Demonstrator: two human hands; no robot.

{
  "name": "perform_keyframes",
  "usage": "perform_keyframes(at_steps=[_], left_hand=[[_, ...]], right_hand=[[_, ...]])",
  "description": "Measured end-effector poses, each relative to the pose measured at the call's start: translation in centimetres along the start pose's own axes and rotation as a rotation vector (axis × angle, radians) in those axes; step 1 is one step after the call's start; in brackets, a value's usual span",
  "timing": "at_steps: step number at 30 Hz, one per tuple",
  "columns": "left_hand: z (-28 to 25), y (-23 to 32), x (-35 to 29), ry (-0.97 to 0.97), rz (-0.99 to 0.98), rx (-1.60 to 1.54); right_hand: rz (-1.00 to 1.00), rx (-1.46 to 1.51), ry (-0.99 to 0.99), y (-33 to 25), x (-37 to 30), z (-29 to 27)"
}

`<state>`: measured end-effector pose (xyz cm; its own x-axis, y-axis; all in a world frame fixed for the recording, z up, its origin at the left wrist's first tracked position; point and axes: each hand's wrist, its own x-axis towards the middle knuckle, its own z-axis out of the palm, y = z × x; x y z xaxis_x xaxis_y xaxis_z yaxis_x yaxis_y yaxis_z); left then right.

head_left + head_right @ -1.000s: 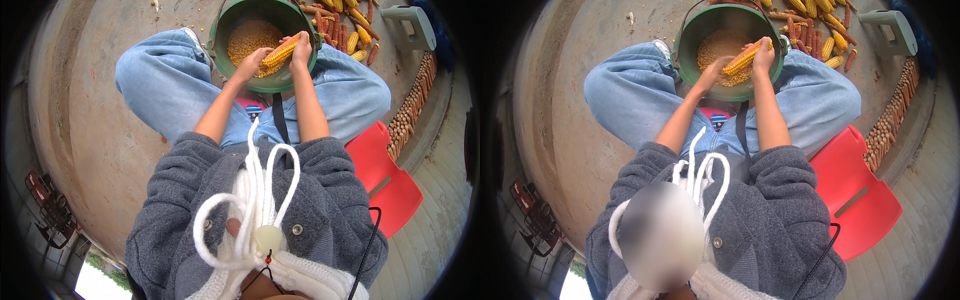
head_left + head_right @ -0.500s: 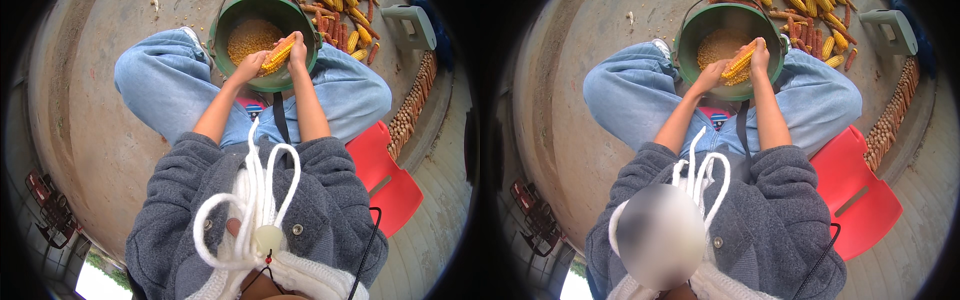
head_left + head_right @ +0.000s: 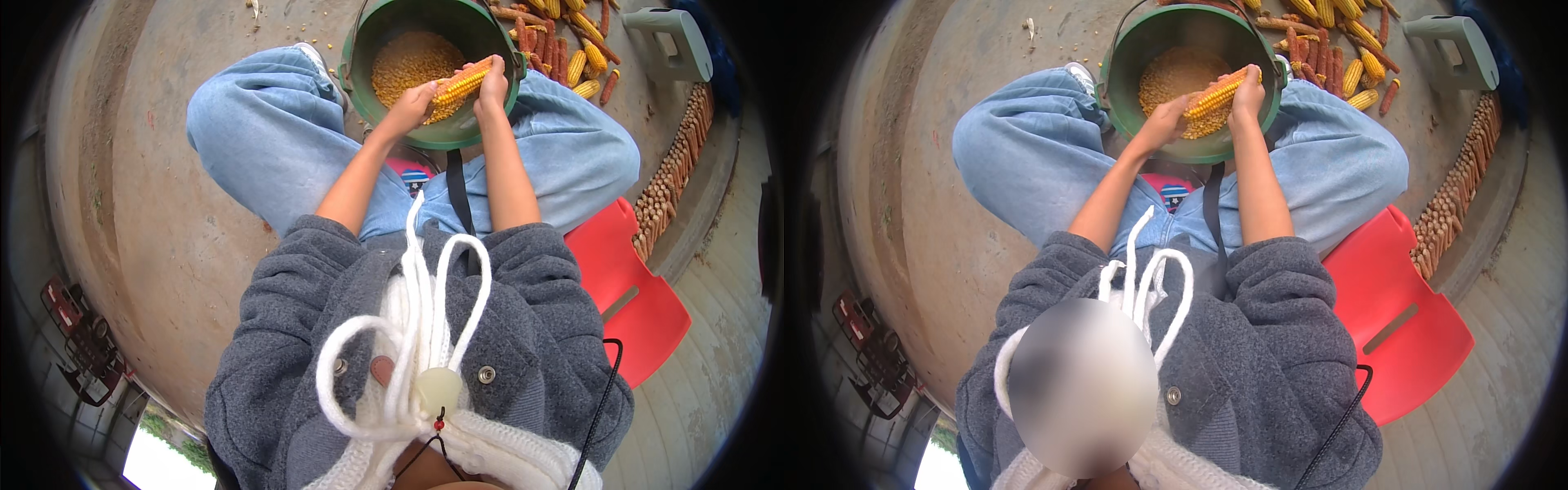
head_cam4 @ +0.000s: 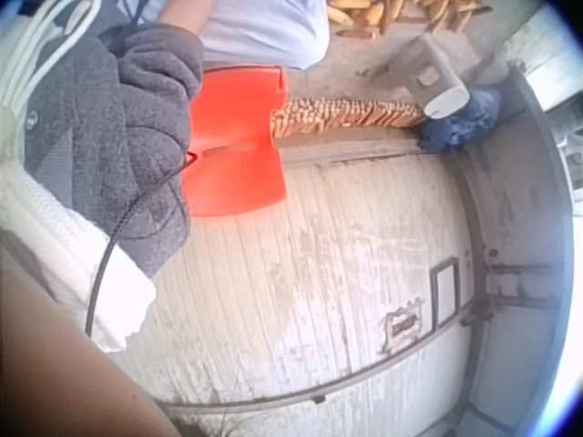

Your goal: The person sits cross-legged on the floor and removes corn kernels from dried cobs by hand, dropping the kernels into a green bucket. The person handles multiple cobs, rotating them to remove kernels, and places the stripped cobs aside.

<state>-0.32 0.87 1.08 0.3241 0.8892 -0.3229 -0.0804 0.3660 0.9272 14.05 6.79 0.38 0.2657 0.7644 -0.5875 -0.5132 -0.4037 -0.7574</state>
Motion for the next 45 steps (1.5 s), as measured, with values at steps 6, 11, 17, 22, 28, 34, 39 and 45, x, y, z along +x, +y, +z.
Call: perform_keyframes(at_steps=[6, 11, 17, 22, 28, 34, 39, 45], left_hand=[[-0.7, -0.9, 0.3, 0.011, -0.062, 0.149], [-0.5, -0.2, 0.3, 0.042, -0.068, 0.087], [0.3, 0.1, 0.0, -0.065, -0.111, 0.346], [0.1, -0.9, -0.1, -0.003, -0.041, 0.329], [-0.3, -0.6, 0.0, -0.029, -0.269, 0.165], [-0.4, -0.4, -0.3, 0.042, -0.143, 0.141], [0.3, -0.6, 0.1, 0.091, 0.024, 0.267], [0.4, -0.4, 0.0, 0.145, 0.087, 0.13]], right_hand=[[-0.051, -0.078, -0.1, 0.3, -0.3, 0.5], [-0.014, -0.073, -0.021, 0.6, -0.2, 0.3], [-0.127, -0.244, 0.014, 3.6, 0.8, 0.1], [-0.196, -0.357, 0.097, 5.5, 1.6, -0.1], [-0.199, -0.49, 0.163, 7.0, 3.9, -1.7], [-0.191, -0.434, 0.147, 5.4, 1.0, 0.2], [-0.238, -0.43, 0.06, 5.7, -0.1, 1.0], [-0.318, -0.383, -0.128, 6.1, 0.4, 1.5]])
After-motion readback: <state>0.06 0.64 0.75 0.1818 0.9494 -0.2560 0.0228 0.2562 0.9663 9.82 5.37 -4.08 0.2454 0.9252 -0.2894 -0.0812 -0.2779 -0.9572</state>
